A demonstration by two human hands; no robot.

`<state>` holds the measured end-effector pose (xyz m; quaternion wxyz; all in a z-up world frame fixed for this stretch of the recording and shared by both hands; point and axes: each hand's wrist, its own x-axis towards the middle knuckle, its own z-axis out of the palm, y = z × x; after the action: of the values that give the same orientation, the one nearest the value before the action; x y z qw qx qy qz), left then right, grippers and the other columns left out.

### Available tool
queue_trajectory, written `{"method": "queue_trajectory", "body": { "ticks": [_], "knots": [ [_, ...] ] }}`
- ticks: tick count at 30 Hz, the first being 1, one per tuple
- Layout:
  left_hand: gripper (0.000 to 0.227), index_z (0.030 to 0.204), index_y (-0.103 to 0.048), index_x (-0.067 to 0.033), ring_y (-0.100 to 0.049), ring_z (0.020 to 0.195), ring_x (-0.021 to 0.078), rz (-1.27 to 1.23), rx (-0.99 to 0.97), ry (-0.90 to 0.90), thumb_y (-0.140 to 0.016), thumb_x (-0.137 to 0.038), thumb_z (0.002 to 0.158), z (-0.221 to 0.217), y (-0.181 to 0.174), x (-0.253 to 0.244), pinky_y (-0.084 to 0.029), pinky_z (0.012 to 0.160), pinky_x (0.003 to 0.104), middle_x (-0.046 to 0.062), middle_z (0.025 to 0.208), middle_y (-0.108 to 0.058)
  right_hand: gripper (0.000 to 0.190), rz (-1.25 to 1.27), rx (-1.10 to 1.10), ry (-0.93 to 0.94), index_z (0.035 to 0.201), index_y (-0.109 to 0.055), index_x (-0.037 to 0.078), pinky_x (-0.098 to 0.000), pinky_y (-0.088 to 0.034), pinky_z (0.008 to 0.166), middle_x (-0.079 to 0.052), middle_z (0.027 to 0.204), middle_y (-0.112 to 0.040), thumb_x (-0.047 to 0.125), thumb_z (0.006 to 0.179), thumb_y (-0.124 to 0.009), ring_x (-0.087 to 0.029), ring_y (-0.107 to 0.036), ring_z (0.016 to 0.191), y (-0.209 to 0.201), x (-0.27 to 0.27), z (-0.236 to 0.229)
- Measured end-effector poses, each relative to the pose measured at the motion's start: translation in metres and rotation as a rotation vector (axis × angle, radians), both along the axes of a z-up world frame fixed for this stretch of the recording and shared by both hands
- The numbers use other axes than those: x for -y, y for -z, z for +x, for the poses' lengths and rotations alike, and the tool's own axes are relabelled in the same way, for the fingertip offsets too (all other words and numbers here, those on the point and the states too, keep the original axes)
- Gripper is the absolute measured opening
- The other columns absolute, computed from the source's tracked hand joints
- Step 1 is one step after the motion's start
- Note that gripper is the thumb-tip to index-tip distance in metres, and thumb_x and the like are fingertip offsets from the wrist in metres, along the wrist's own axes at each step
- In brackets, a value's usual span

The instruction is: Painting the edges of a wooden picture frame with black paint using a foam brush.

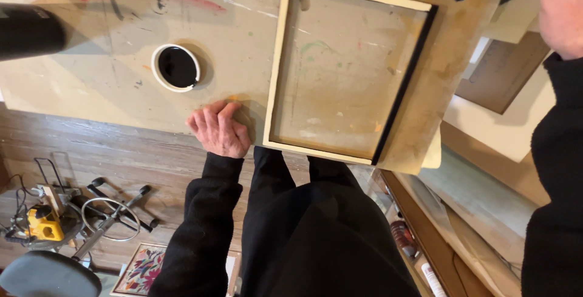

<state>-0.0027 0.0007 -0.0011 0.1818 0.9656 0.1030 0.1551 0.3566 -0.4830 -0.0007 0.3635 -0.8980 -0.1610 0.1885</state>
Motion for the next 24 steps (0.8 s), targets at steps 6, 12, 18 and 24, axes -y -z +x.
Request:
{"method": "queue_trajectory", "body": {
  "ticks": [6, 12, 18, 24],
  "knots": [
    [0.04, 0.117, -0.067, -0.0126, -0.056, 0.1, 0.0302, 0.001, 0.004, -0.01, -0.061, -0.014, 0.078, -0.001, -0.004, -0.005, -0.037, 0.099, 0.047, 0.007, 0.112, -0.062, 0.021, 0.237, -0.128, 0.049, 0.106, -0.067, 0.001, -0.0195, -0.046, 0.081, 0.003, 0.096, -0.066, 0.017, 0.119, -0.061, -0.005, -0.061, 0.088, -0.091, -0.171, -0.023],
    [0.037, 0.116, -0.068, -0.0142, -0.057, 0.102, 0.0288, -0.038, 0.008, -0.014, -0.062, -0.016, 0.08, 0.002, -0.008, -0.003, -0.039, 0.1, 0.045, 0.006, 0.113, -0.063, 0.018, 0.44, 0.035, -0.177, 0.103, -0.061, -0.006, -0.0235, -0.046, 0.069, -0.007, 0.091, -0.065, 0.006, 0.116, -0.062, -0.012, -0.06, 0.075, -0.099, -0.242, -0.041],
    [0.035, 0.113, -0.07, -0.0153, -0.058, 0.099, 0.0274, -0.076, 0.023, -0.036, -0.062, -0.018, 0.079, 0.005, -0.012, -0.007, -0.041, 0.099, 0.044, 0.004, 0.11, -0.064, 0.006, 0.336, 0.097, -0.184, 0.114, -0.065, -0.008, -0.0224, -0.053, 0.076, -0.011, 0.1, -0.068, -0.003, 0.118, -0.065, -0.013, -0.067, 0.086, -0.102, -0.278, -0.053],
    [0.035, 0.113, -0.071, -0.0162, -0.058, 0.099, 0.0244, -0.077, 0.03, -0.012, -0.064, -0.021, 0.079, 0.003, -0.008, -0.01, -0.041, 0.099, 0.043, 0.002, 0.109, -0.063, 0.01, 0.453, -0.111, -0.032, 0.126, -0.063, -0.006, -0.0222, -0.057, 0.078, -0.01, 0.106, -0.07, -0.007, 0.117, -0.065, -0.013, -0.067, 0.086, -0.084, -0.287, -0.057]
  ]
}}
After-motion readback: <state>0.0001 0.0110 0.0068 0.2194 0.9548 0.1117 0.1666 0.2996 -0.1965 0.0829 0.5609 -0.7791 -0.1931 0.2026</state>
